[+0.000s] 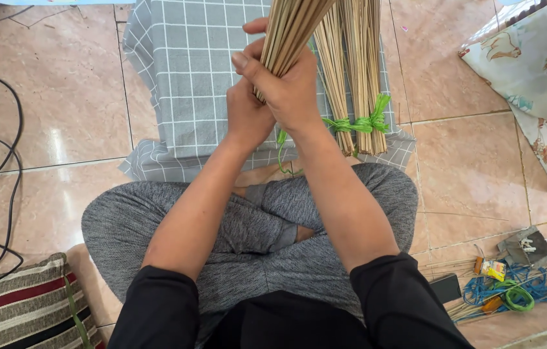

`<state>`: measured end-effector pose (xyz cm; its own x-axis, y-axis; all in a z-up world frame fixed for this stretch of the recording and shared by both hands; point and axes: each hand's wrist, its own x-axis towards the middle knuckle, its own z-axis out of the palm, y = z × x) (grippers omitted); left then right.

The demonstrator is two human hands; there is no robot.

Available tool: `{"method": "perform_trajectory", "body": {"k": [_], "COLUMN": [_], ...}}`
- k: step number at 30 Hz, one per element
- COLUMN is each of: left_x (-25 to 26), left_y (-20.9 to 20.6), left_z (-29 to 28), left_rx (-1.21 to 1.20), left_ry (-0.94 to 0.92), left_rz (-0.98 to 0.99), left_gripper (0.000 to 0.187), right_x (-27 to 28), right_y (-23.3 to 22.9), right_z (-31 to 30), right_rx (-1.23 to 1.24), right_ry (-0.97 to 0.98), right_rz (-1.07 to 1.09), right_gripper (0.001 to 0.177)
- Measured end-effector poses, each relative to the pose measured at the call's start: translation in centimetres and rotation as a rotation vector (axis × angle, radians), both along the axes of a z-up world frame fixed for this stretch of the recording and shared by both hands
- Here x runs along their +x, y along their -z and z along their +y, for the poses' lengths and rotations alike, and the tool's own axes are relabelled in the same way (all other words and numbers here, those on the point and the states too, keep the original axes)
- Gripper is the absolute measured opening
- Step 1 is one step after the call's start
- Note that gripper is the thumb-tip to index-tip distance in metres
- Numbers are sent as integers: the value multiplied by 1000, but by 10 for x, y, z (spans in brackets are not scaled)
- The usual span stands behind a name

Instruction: Bundling and tying thin bamboo sticks with green plastic strips while sitting on the floor.

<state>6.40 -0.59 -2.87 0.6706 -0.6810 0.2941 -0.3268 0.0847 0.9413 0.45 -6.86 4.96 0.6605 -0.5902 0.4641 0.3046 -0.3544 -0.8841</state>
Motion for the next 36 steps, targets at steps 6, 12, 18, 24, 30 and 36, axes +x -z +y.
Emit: {"method": "perform_trajectory", "body": {"k": [6, 12, 18, 24, 30, 36], "left_x": [-2, 2, 3, -8, -12, -6], "left_y": [-6, 12, 15, -18, -37, -52], "left_z": [1, -2, -6, 4, 11, 34], "left_rx": [-63, -47, 64, -42, 4, 87], "left_ry": [4, 4, 12, 108, 232, 364], "left_rz": [-63, -72, 24, -26, 68, 485], "left_gripper": [13, 13, 13, 13, 9, 34], "right_x": [-2, 1, 2, -8, -21, -72], "right_y": [1, 8, 5, -22, -36, -19], "right_z": [0, -2, -2, 3, -3, -22], "right_rx": [-50, 4, -2, -46, 197, -92], "right_ry": [25, -21, -3, 67, -105, -69], "right_rz": [-37, 21, 87, 21, 18, 63], "right_gripper": [12, 19, 16, 20, 14, 51]}}
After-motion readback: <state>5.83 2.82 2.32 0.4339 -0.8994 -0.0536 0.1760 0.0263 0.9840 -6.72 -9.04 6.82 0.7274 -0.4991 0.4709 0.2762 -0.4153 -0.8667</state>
